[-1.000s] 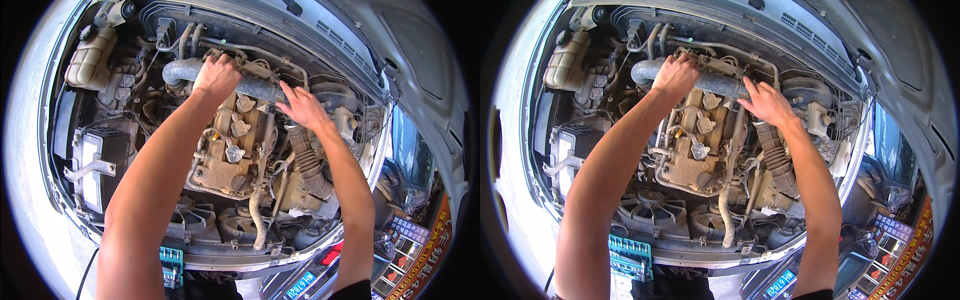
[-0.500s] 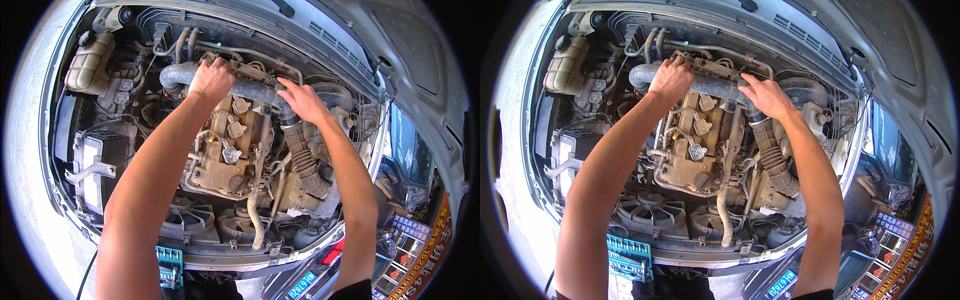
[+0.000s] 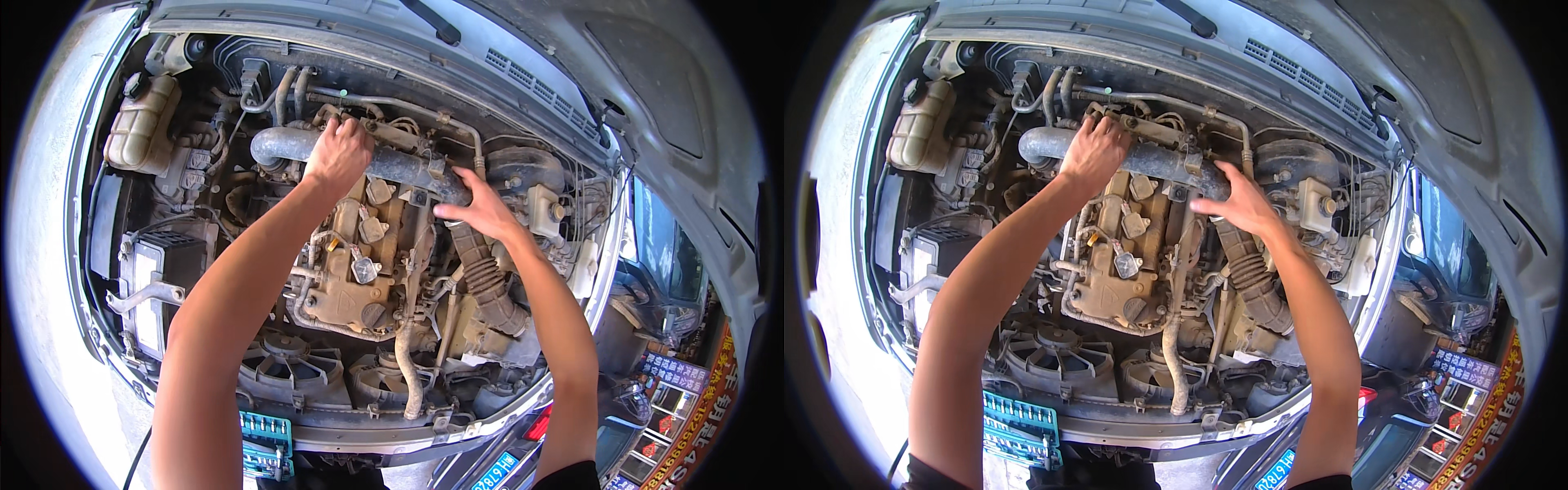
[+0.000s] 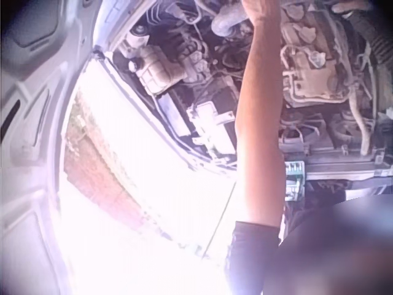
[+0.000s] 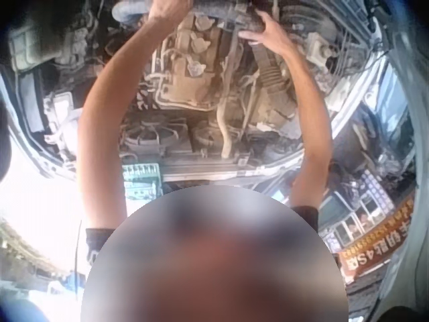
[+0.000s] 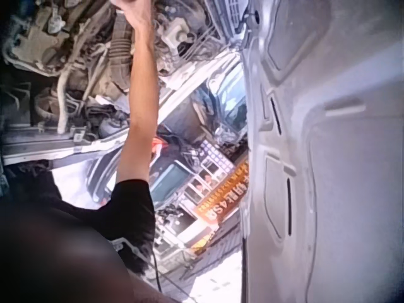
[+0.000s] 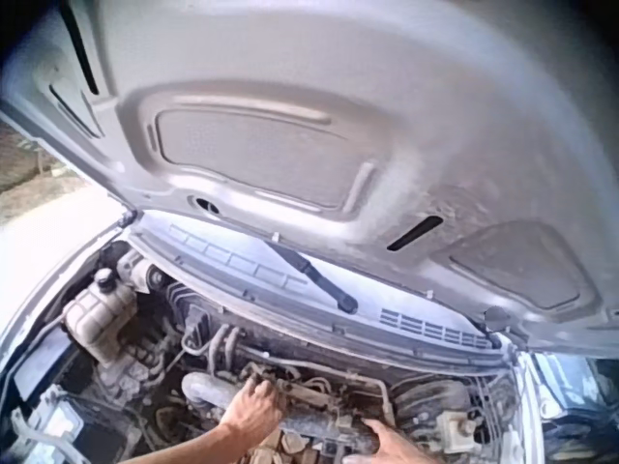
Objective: The person walks from a workshop to a silver pickup truck with the hood open, opens a green socket set, and uses a socket wrench to loosen and remove a hose clamp on the engine. The person then pulls the hose off the engine and sets it aside.
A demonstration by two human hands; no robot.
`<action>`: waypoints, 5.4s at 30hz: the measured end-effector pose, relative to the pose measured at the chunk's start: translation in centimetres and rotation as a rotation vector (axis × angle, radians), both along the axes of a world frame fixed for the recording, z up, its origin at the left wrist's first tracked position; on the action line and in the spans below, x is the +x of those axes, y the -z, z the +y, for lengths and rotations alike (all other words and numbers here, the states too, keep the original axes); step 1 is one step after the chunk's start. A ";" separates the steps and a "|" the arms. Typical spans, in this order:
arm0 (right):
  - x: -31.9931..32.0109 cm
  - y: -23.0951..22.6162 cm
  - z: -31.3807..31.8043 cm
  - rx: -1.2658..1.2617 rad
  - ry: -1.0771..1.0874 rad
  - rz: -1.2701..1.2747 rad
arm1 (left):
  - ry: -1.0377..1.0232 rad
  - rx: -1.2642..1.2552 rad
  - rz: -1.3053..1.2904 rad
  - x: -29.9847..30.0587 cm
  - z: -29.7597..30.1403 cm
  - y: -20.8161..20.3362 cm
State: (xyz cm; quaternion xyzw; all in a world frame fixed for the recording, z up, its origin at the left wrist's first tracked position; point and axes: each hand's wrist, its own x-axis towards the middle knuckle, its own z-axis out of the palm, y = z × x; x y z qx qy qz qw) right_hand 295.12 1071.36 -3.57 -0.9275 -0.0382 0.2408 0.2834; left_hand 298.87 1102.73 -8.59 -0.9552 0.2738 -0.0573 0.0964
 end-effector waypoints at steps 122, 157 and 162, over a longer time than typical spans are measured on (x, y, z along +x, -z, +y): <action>-0.3 -6.6 2.2 0.502 0.440 0.170 | -0.599 -0.958 0.365 6.7 17.6 2.2; 6.6 4.0 -1.2 0.624 0.961 -0.153 | -0.468 -0.860 0.258 6.5 15.4 -0.8; 7.2 5.0 -1.5 0.556 0.995 -0.098 | -0.474 -0.869 0.288 8.5 14.6 -0.4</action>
